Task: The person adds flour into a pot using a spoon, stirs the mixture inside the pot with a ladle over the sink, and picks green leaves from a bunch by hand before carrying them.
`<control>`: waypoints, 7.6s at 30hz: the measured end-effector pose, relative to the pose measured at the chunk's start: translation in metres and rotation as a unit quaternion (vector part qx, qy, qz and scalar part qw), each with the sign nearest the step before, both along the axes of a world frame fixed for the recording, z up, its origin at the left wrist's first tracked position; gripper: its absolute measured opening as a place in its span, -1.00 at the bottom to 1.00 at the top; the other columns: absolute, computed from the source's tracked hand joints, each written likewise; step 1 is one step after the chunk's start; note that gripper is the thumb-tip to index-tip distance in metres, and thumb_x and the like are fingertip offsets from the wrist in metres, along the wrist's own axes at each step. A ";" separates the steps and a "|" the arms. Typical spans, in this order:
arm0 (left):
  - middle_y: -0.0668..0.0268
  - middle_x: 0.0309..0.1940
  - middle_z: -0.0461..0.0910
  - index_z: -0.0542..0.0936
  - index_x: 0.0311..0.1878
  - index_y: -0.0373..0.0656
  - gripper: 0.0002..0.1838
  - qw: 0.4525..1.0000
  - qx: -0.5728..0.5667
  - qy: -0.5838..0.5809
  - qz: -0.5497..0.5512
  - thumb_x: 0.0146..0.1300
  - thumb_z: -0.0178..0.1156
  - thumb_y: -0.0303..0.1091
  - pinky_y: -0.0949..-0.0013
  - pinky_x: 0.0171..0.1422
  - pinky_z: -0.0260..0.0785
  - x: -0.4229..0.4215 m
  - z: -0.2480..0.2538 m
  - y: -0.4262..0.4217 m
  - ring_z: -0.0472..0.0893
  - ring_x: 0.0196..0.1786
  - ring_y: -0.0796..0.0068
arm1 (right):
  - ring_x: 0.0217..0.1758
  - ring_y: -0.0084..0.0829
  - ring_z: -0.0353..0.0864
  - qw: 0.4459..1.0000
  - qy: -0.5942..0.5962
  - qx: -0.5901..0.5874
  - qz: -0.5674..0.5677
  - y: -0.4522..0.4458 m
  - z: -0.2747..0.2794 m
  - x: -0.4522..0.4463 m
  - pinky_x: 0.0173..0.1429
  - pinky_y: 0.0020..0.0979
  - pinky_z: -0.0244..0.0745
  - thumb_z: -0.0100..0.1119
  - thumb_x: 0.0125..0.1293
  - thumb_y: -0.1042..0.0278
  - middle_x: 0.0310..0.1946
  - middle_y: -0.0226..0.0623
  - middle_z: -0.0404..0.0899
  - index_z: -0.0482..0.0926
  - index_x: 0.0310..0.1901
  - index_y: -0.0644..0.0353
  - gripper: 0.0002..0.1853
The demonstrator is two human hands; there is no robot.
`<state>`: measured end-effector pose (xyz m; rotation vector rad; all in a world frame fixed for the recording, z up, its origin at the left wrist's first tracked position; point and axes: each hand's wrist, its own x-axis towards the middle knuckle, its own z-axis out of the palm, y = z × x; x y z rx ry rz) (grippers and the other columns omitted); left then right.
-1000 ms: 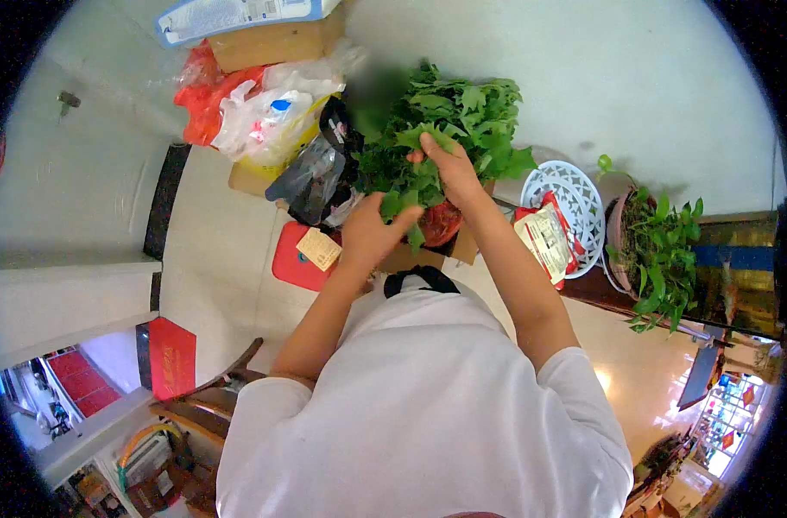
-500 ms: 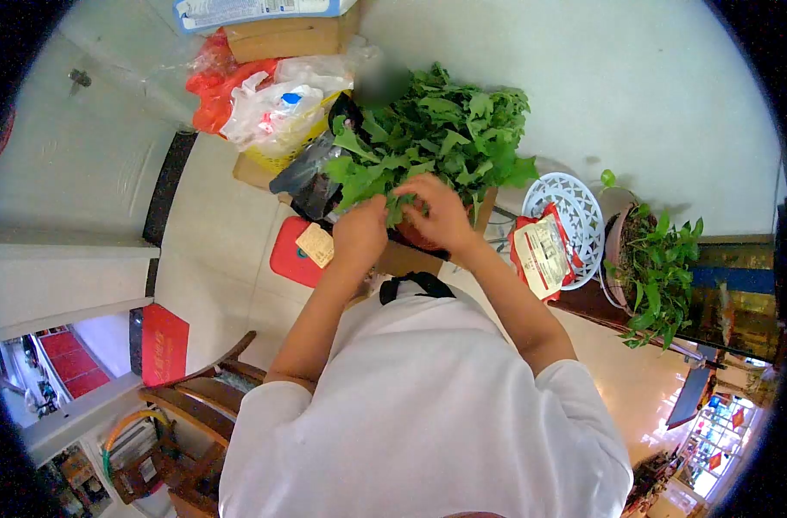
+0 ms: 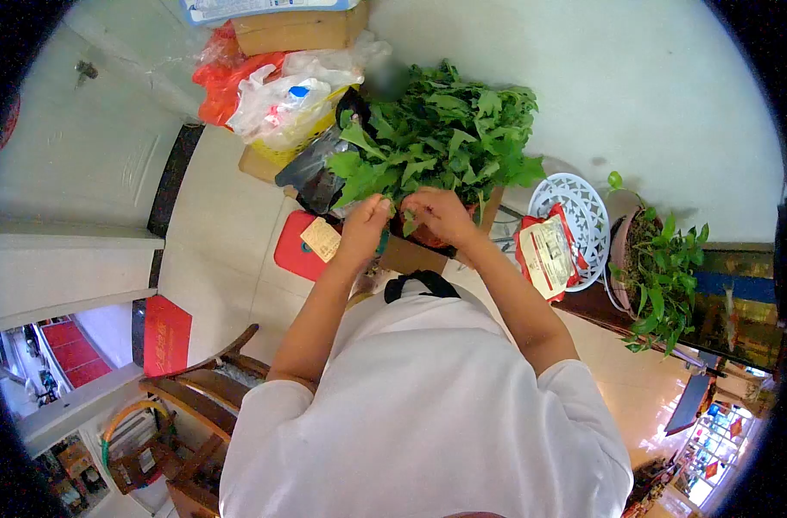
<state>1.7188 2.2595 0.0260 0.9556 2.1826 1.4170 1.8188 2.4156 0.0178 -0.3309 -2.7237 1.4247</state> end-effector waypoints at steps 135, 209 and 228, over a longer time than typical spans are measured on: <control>0.25 -0.23 0.56 0.48 -0.11 -0.19 -0.77 0.939 0.122 -0.322 -0.015 0.38 -0.07 -0.27 0.45 -0.26 0.37 -0.079 0.045 0.123 0.56 -0.19 0.50 | 0.06 -0.23 0.39 0.938 0.092 0.027 -0.334 0.073 -0.028 0.083 0.14 -0.36 0.30 0.14 -0.16 0.63 -0.06 -0.17 0.42 0.47 0.03 0.07 -0.42; 0.34 -0.54 0.45 0.48 -0.01 -0.26 -0.65 0.969 0.069 -0.088 -0.221 0.30 0.05 -0.18 0.37 -0.43 0.25 -0.028 0.045 0.147 0.38 -0.57 0.54 | -0.31 0.01 0.50 0.933 0.103 0.206 -0.278 0.093 -0.007 -0.004 -0.23 -0.12 0.42 0.07 -0.02 0.51 -0.42 -0.08 0.49 0.59 -0.24 0.16 -0.75; 0.06 0.32 0.18 0.21 0.32 -0.21 -0.26 0.911 -0.261 -0.049 -0.316 0.12 0.23 -0.12 0.01 0.26 0.22 -0.121 -0.006 0.283 0.27 0.29 0.06 | -0.22 -0.13 0.53 0.930 0.136 0.178 -0.291 0.096 0.020 -0.004 -0.12 -0.23 0.45 0.02 -0.03 0.57 -0.29 -0.18 0.49 0.56 -0.08 -0.02 -0.58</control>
